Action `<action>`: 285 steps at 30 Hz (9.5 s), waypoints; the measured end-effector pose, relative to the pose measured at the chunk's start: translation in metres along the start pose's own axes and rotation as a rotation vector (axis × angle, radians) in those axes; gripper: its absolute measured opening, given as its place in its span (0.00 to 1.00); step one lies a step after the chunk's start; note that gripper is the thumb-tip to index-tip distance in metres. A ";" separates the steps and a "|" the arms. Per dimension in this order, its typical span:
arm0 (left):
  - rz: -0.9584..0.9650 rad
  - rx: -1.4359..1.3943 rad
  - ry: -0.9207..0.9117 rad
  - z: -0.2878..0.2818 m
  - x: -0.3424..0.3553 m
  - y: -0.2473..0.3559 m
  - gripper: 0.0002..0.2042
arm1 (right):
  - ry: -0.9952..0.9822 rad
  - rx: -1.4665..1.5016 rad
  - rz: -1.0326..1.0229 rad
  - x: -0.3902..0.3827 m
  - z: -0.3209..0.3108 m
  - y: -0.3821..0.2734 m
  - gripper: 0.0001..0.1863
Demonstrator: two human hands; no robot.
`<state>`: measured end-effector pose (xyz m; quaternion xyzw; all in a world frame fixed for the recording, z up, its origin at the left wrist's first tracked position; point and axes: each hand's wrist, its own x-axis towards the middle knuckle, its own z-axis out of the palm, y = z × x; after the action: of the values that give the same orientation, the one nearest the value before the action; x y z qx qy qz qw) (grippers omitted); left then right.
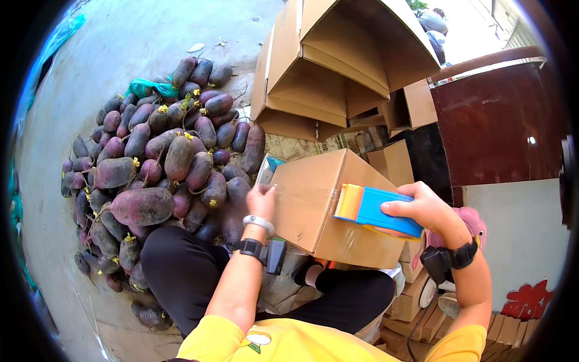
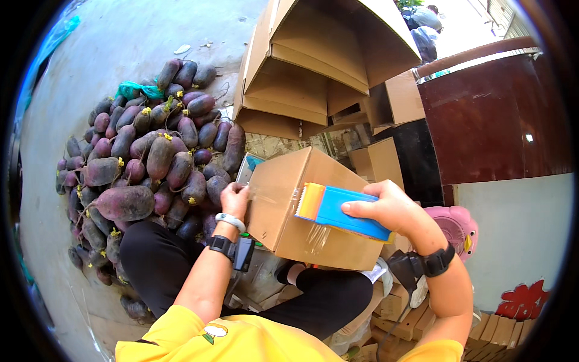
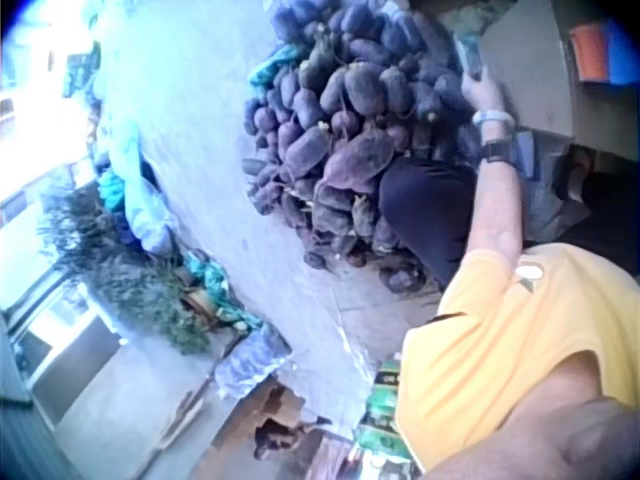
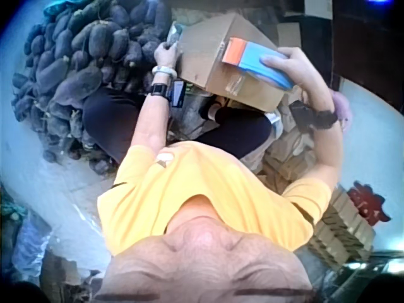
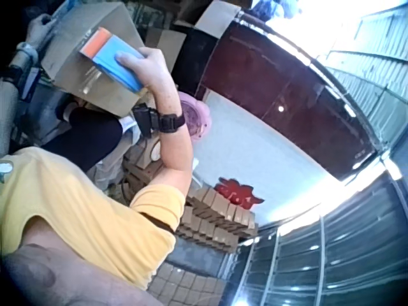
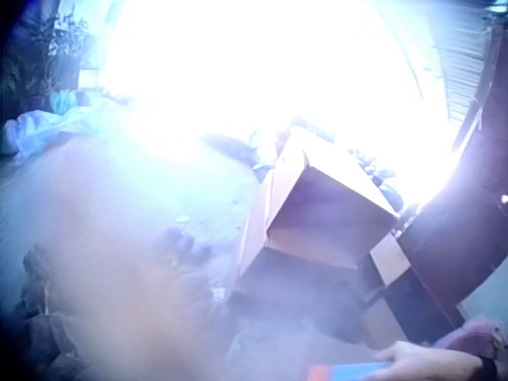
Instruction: The person trims the stems of passion fruits using shears, places the fruits into a plastic bag inside a cardboard box on a scale, ties the bag, and seals the box using a tape dispenser.
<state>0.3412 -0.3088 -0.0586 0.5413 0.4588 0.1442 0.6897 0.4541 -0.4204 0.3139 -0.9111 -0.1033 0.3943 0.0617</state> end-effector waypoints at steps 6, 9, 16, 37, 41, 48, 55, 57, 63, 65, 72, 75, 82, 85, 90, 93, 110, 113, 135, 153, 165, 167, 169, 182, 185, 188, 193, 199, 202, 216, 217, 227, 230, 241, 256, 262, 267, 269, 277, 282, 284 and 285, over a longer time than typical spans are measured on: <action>-0.022 0.125 -0.082 0.001 -0.011 0.020 0.09 | 0.008 0.038 0.004 0.002 0.002 0.001 0.31; 0.055 0.292 0.022 0.004 -0.015 0.023 0.11 | 0.052 0.045 -0.018 0.005 0.003 0.011 0.30; -0.012 0.310 0.132 -0.008 -0.007 0.004 0.27 | 0.010 0.062 -0.039 0.002 0.002 0.004 0.30; 0.569 0.139 -0.728 -0.026 -0.088 0.114 0.29 | 0.003 0.111 -0.129 0.008 0.001 0.019 0.31; 0.791 0.257 -0.720 -0.031 -0.118 0.158 0.31 | 0.058 0.029 -0.167 0.009 0.002 0.025 0.33; 0.781 0.617 -0.517 -0.024 -0.137 0.166 0.33 | -0.012 -0.025 -0.303 0.021 -0.008 0.043 0.34; 0.931 1.305 -0.314 -0.011 -0.162 0.187 0.39 | -0.023 0.006 -0.473 0.012 -0.013 0.065 0.37; 0.929 1.371 -0.298 -0.006 -0.169 0.193 0.39 | 0.002 0.010 -0.484 0.009 -0.014 0.078 0.37; 0.849 1.479 -0.260 -0.003 -0.173 0.198 0.37 | -0.025 0.115 -0.557 -0.013 -0.049 0.175 0.34; 0.872 1.479 -0.252 -0.003 -0.172 0.196 0.38 | -0.014 0.107 -0.466 -0.025 -0.062 0.228 0.33; 0.822 1.510 -0.291 0.006 -0.177 0.197 0.38 | 0.016 0.341 -0.276 -0.024 -0.057 0.357 0.25; 0.817 1.533 -0.297 0.008 -0.178 0.199 0.39 | -0.027 0.425 -0.294 -0.008 -0.046 0.372 0.22; 0.841 1.655 -0.217 0.016 -0.185 0.198 0.41 | -0.035 0.380 -0.315 0.021 -0.030 0.386 0.22; 0.856 1.709 -0.185 0.037 -0.200 0.193 0.44 | -0.015 0.402 -0.366 0.032 -0.020 0.392 0.26; 0.925 1.655 -0.511 0.119 -0.249 0.166 0.48 | 0.005 0.413 -0.409 0.040 -0.012 0.399 0.28; 1.021 1.644 -0.637 0.168 -0.270 0.151 0.50 | 0.021 0.416 -0.453 0.043 -0.009 0.402 0.24; 1.068 1.602 -0.541 0.213 -0.291 0.121 0.42 | 0.024 0.458 -0.146 0.011 -0.014 0.546 0.22; 1.068 1.589 -0.567 0.214 -0.292 0.118 0.42 | 0.146 0.381 -0.095 0.007 -0.002 0.578 0.23; 1.070 1.587 -0.609 0.210 -0.286 0.120 0.43 | 0.080 0.128 -0.063 0.144 0.065 0.445 0.27; 1.114 1.715 -0.569 0.211 -0.287 0.113 0.41 | 0.085 0.301 -0.263 0.191 0.115 0.405 0.26; 1.111 1.683 -0.556 0.217 -0.290 0.113 0.42 | -0.030 -0.017 -0.214 0.234 0.133 0.356 0.22; 1.100 1.671 -0.571 0.214 -0.290 0.118 0.42 | 0.080 -0.103 -0.180 0.240 0.153 0.351 0.21; 1.078 1.675 -0.551 0.216 -0.292 0.120 0.42 | -0.065 -0.083 -0.171 0.219 0.116 0.352 0.22; 1.060 1.663 -0.604 0.216 -0.289 0.116 0.43 | 1.196 0.051 -0.046 0.257 0.009 0.451 0.21; 1.064 1.666 -0.610 0.217 -0.289 0.117 0.44 | 1.177 0.056 -0.013 0.267 0.024 0.462 0.23; 1.075 1.679 -0.600 0.218 -0.288 0.116 0.44 | 1.365 0.132 -0.063 0.256 0.033 0.449 0.26; 1.091 1.668 -0.570 0.215 -0.287 0.115 0.43 | 0.926 1.250 -1.023 0.139 0.099 0.325 0.29; 1.104 1.700 -0.588 0.216 -0.290 0.113 0.41 | 0.732 1.382 -1.007 0.196 0.170 0.292 0.33; 1.121 1.682 -0.604 0.220 -0.294 0.111 0.40 | 0.632 1.429 -0.620 0.283 0.262 0.306 0.30; 0.930 1.517 -0.602 0.142 -0.239 0.161 0.45 | 0.814 0.914 -0.409 0.221 0.217 0.368 0.16; 0.869 1.523 -0.471 0.122 -0.226 0.169 0.43 | 0.773 1.033 -0.445 0.206 0.200 0.365 0.16; 0.023 0.104 -0.484 -0.019 -0.114 0.139 0.27 | 0.446 1.179 -0.717 0.086 0.098 0.285 0.34; 0.392 0.275 -0.498 -0.033 -0.067 0.065 0.27 | 0.469 1.039 -0.684 0.089 0.093 0.270 0.38; -0.093 0.270 -0.319 -0.057 0.050 -0.165 0.27 | 0.586 0.616 -0.597 0.098 0.075 0.250 0.34; -0.396 0.253 -0.205 -0.016 -0.017 -0.111 0.32 | 0.606 0.510 -0.312 0.110 0.054 0.253 0.20; -0.677 -0.201 -0.110 -0.010 -0.106 -0.166 0.36 | 0.507 0.464 -0.418 0.097 0.056 0.246 0.17; -0.887 -0.766 -0.207 -0.016 -0.112 -0.249 0.33 | 0.455 0.436 -0.400 0.085 0.057 0.209 0.18; -0.900 -0.802 -0.184 -0.012 -0.124 -0.245 0.33 | 0.544 0.328 -0.341 0.076 0.058 0.211 0.20; -0.955 -0.891 -0.124 -0.007 -0.134 -0.219 0.33 | 0.500 0.534 -0.234 0.062 0.068 0.202 0.18; -0.942 -0.905 -0.105 0.002 -0.139 -0.136 0.30 | 0.561 0.556 -0.227 0.049 0.063 0.205 0.17; -0.928 -0.937 -0.123 0.004 -0.137 -0.113 0.29 | 0.561 0.623 -0.297 0.045 0.057 0.208 0.16; -0.900 -0.904 -0.117 0.007 -0.138 -0.104 0.29 | 0.557 0.701 -0.287 0.036 0.053 0.209 0.17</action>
<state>0.2420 -0.4476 -0.0843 -0.0417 0.4965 -0.0099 0.8670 0.4682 -0.6129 0.2116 -0.8830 -0.0683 0.1333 0.4448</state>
